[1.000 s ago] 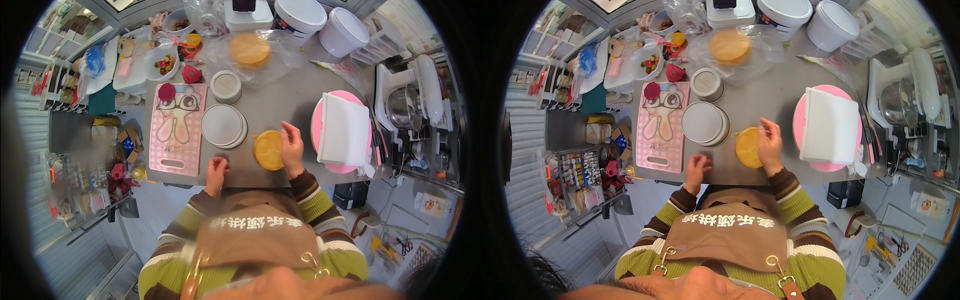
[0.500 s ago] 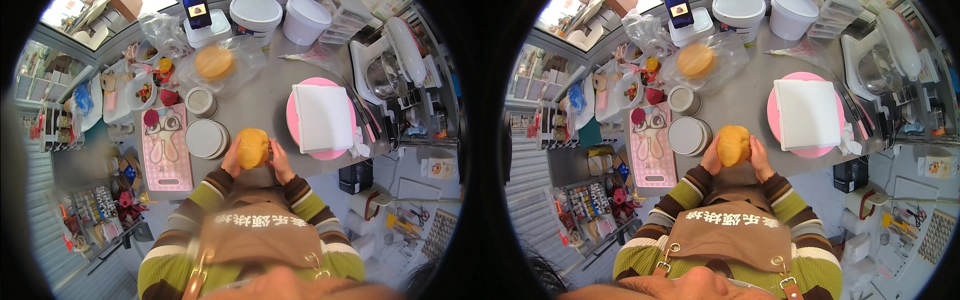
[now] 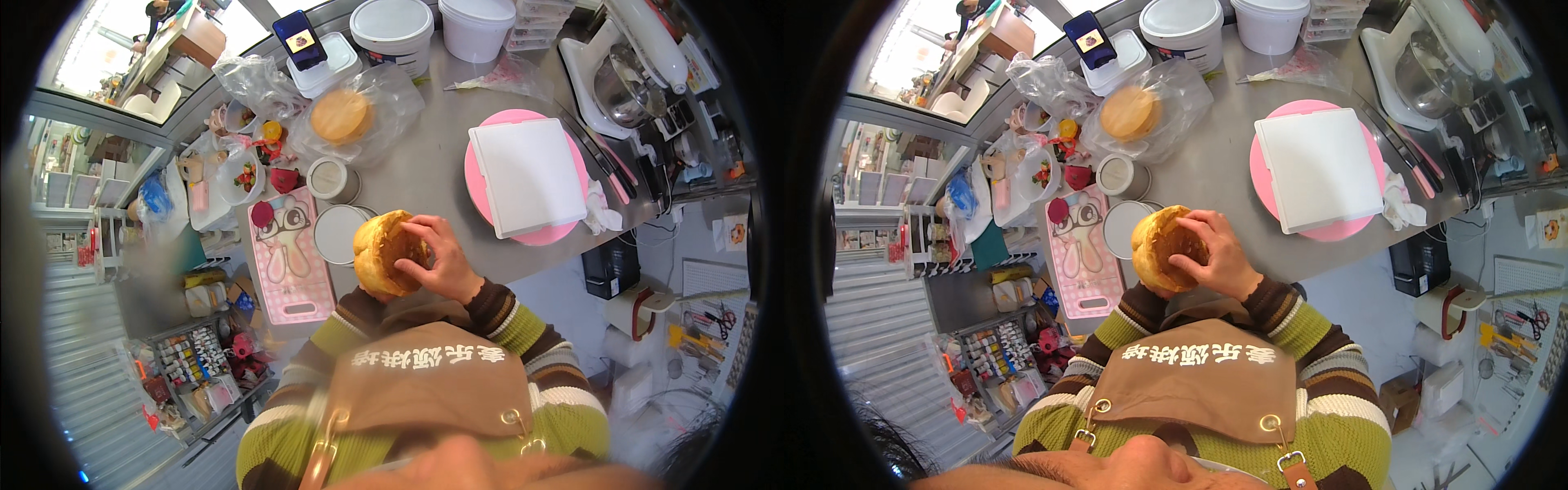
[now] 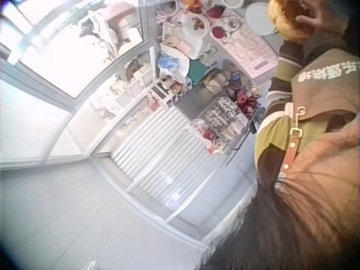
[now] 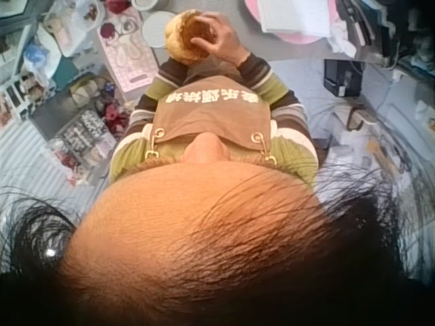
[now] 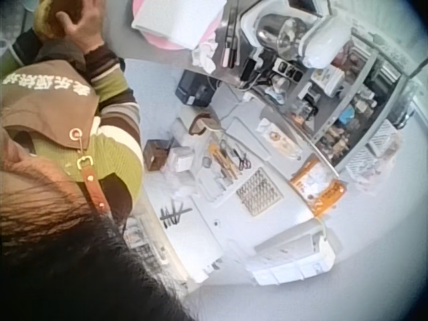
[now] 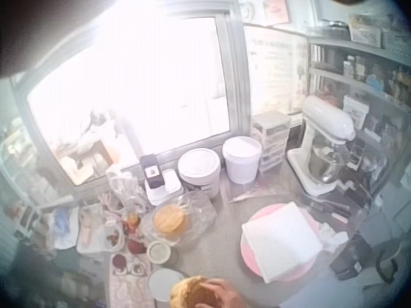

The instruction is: The person retrieves a white cutting board and places it on a pink turntable. They remove a round cake from a metal tin, place it on the board, and use a long knife to slice off the domed top layer.

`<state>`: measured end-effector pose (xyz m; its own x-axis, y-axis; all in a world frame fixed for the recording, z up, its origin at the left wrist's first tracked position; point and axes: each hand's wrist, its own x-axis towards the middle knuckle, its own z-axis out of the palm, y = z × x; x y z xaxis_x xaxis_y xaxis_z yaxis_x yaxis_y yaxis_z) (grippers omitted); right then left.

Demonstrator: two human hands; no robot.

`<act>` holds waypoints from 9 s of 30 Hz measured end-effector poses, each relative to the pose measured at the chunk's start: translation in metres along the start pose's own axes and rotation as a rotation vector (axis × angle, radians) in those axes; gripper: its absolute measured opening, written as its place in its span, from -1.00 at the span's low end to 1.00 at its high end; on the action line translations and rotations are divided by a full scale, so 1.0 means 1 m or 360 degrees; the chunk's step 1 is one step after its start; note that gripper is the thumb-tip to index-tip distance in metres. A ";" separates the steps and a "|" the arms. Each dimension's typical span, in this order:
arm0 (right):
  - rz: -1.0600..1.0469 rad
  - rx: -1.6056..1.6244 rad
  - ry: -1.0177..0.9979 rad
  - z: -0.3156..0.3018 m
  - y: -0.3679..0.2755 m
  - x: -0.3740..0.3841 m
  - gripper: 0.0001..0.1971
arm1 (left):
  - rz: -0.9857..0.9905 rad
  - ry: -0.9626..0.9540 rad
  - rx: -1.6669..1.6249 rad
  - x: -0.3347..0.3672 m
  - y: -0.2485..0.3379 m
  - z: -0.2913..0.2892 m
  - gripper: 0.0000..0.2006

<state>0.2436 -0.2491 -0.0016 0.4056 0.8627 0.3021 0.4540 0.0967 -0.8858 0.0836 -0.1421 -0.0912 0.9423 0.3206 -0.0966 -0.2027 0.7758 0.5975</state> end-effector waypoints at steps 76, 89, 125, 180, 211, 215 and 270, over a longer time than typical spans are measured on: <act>0.0625 0.1234 -0.0614 0.001 0.035 0.010 -0.73 | 0.0155 0.0530 -0.0093 -0.010 -0.030 0.019 -0.58; 0.0341 0.1314 -0.0797 -0.030 0.011 0.030 -0.80 | 0.0260 0.0578 -0.0667 0.010 0.017 0.059 -0.26; 0.0476 0.0312 -0.0568 -0.017 0.031 0.027 -0.52 | -0.0021 0.0398 -0.1156 0.008 0.004 0.061 -0.05; 0.0388 0.0604 -0.0856 -0.020 0.047 0.022 -0.84 | 0.0079 0.0417 -0.0431 -0.002 -0.009 0.030 -0.49; 0.0057 0.0612 -0.1074 -0.064 0.021 0.031 -0.68 | 0.0274 0.0154 -0.0600 -0.013 0.010 0.039 -0.48; 0.0059 0.0635 -0.1176 -0.061 0.016 0.030 -0.60 | 0.0267 0.0135 -0.0635 -0.012 0.008 0.041 -0.48; -0.0140 0.0390 -0.0854 -0.061 0.021 0.039 -0.64 | 0.0352 0.0445 0.0183 -0.008 0.023 0.047 -0.39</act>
<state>0.3172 -0.2443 0.0134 -0.1119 0.9703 0.2143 0.2452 0.2359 -0.9403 0.0842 -0.1524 -0.0395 0.7667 0.6220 -0.1591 -0.3471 0.6100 0.7123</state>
